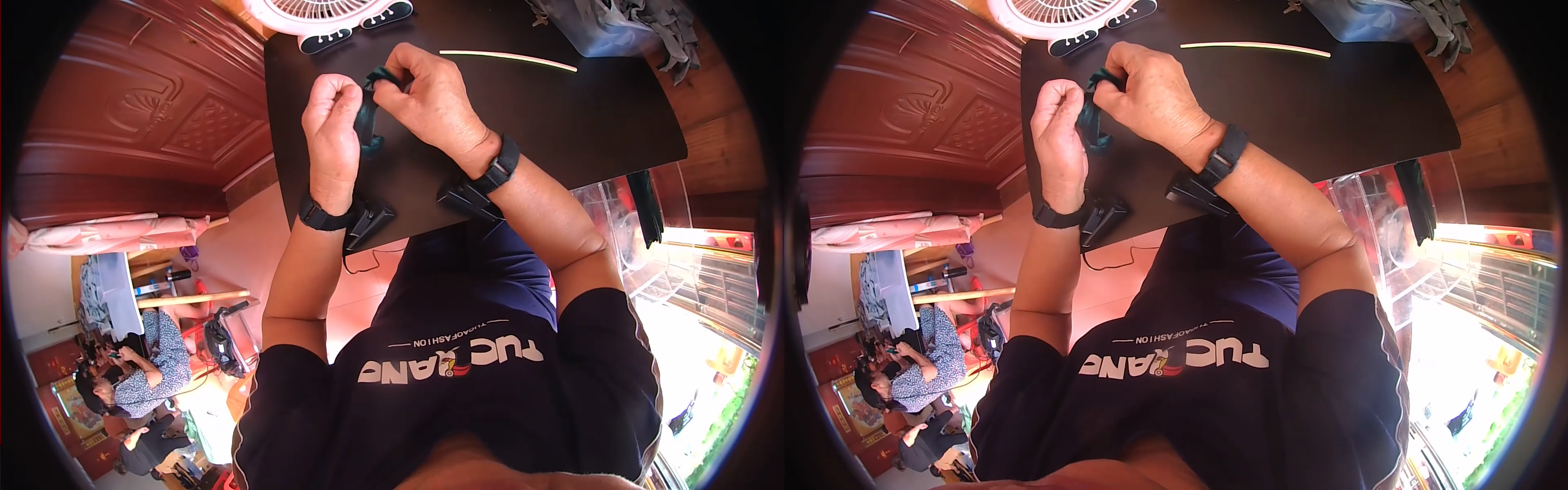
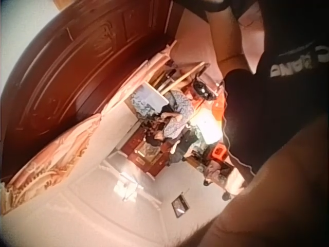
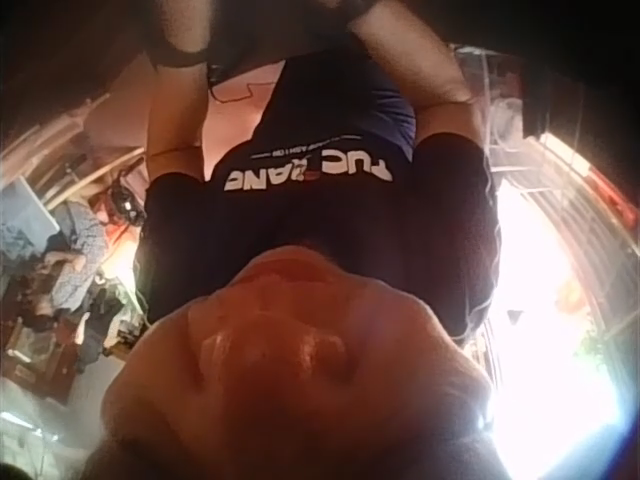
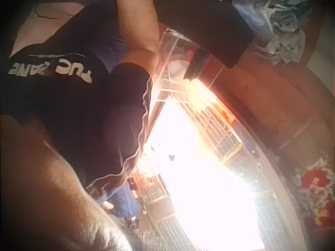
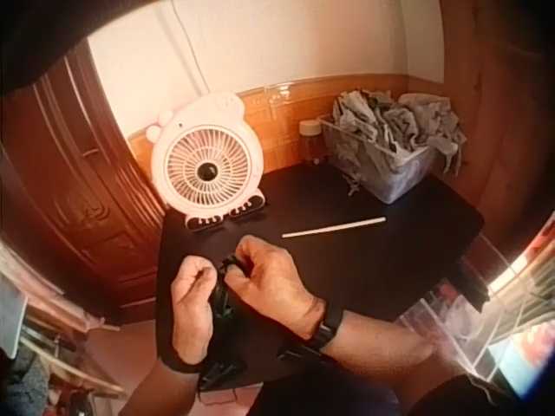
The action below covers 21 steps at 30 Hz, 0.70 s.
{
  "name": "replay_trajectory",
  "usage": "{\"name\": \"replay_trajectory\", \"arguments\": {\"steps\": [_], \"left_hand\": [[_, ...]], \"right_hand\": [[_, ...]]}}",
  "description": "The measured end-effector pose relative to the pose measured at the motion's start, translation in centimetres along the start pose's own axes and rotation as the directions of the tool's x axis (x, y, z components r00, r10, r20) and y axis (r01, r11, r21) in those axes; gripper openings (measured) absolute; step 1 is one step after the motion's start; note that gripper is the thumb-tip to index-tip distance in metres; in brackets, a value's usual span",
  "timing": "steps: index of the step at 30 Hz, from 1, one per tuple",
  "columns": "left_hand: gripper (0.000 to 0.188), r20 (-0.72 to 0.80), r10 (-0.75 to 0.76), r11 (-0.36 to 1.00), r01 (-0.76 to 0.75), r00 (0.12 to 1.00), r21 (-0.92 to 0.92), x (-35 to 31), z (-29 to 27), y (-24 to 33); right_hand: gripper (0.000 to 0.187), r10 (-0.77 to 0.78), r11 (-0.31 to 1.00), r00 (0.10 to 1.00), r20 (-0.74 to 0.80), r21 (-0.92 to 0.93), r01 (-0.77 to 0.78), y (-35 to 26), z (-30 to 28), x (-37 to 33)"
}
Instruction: Turning a fabric tube right-side out using a wooden stick tool.
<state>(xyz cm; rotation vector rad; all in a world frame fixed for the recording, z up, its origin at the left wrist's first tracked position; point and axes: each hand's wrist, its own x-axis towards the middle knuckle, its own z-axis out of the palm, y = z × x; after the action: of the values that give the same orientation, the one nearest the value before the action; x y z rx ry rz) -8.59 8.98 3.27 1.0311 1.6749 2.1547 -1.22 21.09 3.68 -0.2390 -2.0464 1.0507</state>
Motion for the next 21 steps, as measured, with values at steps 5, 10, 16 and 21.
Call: {"name": "replay_trajectory", "arguments": {"steps": [5, 10, 16, 21], "left_hand": [[0.010, 0.064, 0.050, 0.999, -0.051, 0.997, 0.007, -1.4, 1.7, 0.5], [0.015, -0.039, -0.073, 0.991, 0.069, 0.997, -0.112, -0.3, -0.5, -0.2], [0.021, -0.014, 0.000, 0.999, 0.000, 1.000, -0.036, -0.6, 0.1, 0.7], [0.026, 0.037, 0.080, 0.989, -0.084, 0.996, 0.125, -0.8, 0.4, 0.5]], "right_hand": [[0.019, 0.117, 0.993, 0.988, -0.102, 0.009, -0.117, 1.4, -0.6, 1.0], [0.025, 0.282, 0.787, 0.919, 0.276, 0.481, -0.386, 0.8, -1.4, 1.1], [0.030, 0.289, 0.771, 0.839, 0.461, 0.407, -0.490, 0.8, -0.4, 0.3], [0.020, 0.058, 0.990, 0.981, 0.187, 0.117, -0.081, 0.3, -0.1, -0.1]]}}
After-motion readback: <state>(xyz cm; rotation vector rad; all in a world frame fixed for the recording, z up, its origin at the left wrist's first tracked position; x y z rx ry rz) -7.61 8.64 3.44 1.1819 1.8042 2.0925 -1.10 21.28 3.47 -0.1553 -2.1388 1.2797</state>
